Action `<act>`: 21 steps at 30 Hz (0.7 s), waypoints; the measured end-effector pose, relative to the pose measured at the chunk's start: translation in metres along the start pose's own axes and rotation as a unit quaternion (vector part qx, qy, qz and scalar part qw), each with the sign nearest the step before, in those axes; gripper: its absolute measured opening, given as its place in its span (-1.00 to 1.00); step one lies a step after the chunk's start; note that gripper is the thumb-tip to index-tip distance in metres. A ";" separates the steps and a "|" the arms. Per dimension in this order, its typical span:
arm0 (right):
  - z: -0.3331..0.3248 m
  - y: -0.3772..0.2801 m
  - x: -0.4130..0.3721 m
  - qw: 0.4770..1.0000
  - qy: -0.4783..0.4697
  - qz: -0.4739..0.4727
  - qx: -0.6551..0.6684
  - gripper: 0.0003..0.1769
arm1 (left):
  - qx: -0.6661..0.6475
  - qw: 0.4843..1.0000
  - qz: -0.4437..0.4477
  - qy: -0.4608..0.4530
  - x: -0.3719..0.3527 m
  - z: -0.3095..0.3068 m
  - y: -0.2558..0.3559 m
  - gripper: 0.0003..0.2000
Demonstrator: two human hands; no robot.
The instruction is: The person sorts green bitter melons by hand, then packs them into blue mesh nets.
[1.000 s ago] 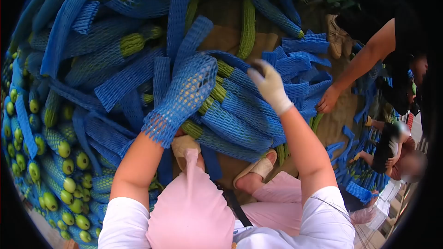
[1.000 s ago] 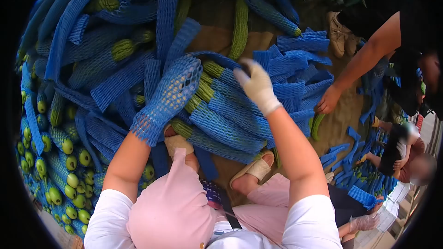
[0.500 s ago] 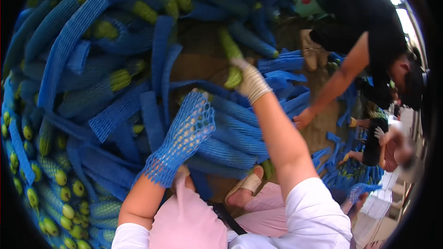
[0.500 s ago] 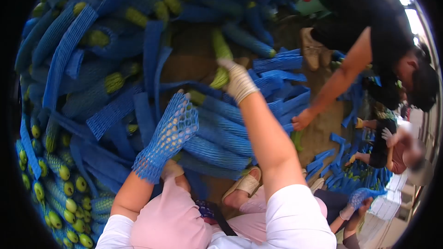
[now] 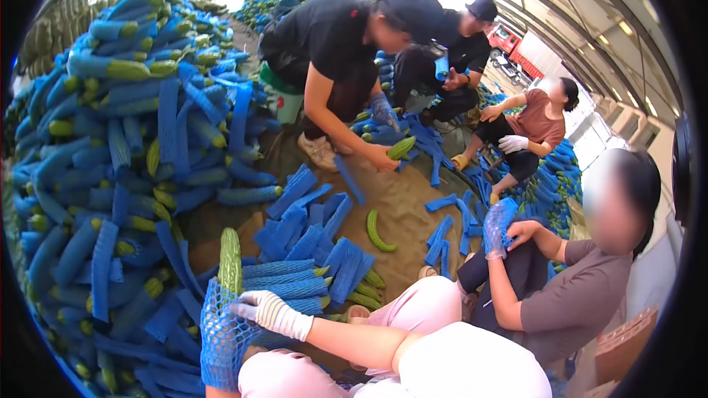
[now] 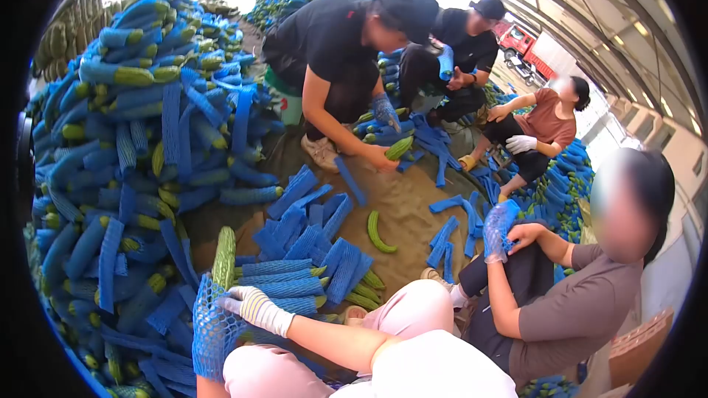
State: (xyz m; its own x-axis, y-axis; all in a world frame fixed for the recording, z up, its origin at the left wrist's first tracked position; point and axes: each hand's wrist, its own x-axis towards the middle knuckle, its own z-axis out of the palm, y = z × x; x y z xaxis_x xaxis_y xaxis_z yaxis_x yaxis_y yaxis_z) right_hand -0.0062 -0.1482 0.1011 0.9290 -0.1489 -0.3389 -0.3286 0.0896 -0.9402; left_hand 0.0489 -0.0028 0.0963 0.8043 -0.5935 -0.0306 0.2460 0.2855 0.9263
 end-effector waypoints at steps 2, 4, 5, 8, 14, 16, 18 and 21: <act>-0.005 -0.009 0.006 0.992 0.091 -0.086 -0.004 -0.63 | -0.056 0.998 -0.030 -0.018 -0.036 -0.015 -0.009 -0.31; -0.020 -0.003 0.034 0.988 0.132 -0.074 -0.011 -0.63 | -0.108 0.991 -0.066 -0.034 -0.046 -0.011 0.008 -0.33; -0.030 -0.003 0.045 0.986 0.147 -0.074 -0.036 -0.62 | -0.134 0.987 -0.084 -0.041 -0.047 -0.007 0.017 -0.34; -0.060 -0.002 0.066 0.972 0.203 -0.071 -0.091 -0.62 | -0.213 0.965 -0.142 -0.049 -0.041 0.009 0.051 -0.36; -0.063 0.034 0.077 0.908 0.383 -0.053 -0.160 -0.43 | -0.108 0.984 -0.139 -0.023 -0.058 0.018 0.078 -0.52; -0.046 0.001 0.031 0.967 0.179 0.056 0.171 -0.42 | 0.067 0.993 -0.094 -0.027 -0.056 0.012 0.062 -0.59; -0.038 -0.008 0.014 0.863 -0.048 0.160 0.476 -0.39 | 0.191 0.974 -0.029 -0.115 -0.047 0.013 0.054 -0.62; -0.038 -0.006 0.011 0.900 -0.089 0.041 0.425 -0.43 | 0.137 0.968 -0.127 -0.170 -0.033 0.015 0.078 -0.71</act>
State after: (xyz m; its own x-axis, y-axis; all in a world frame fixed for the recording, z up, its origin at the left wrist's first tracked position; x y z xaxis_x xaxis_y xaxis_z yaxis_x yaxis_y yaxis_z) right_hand -0.0006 -0.1878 0.1022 0.9446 0.0458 -0.3249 -0.2192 0.8249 -0.5211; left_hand 0.0335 0.0281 0.1750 0.5003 -0.8452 -0.1881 0.2225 -0.0845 0.9713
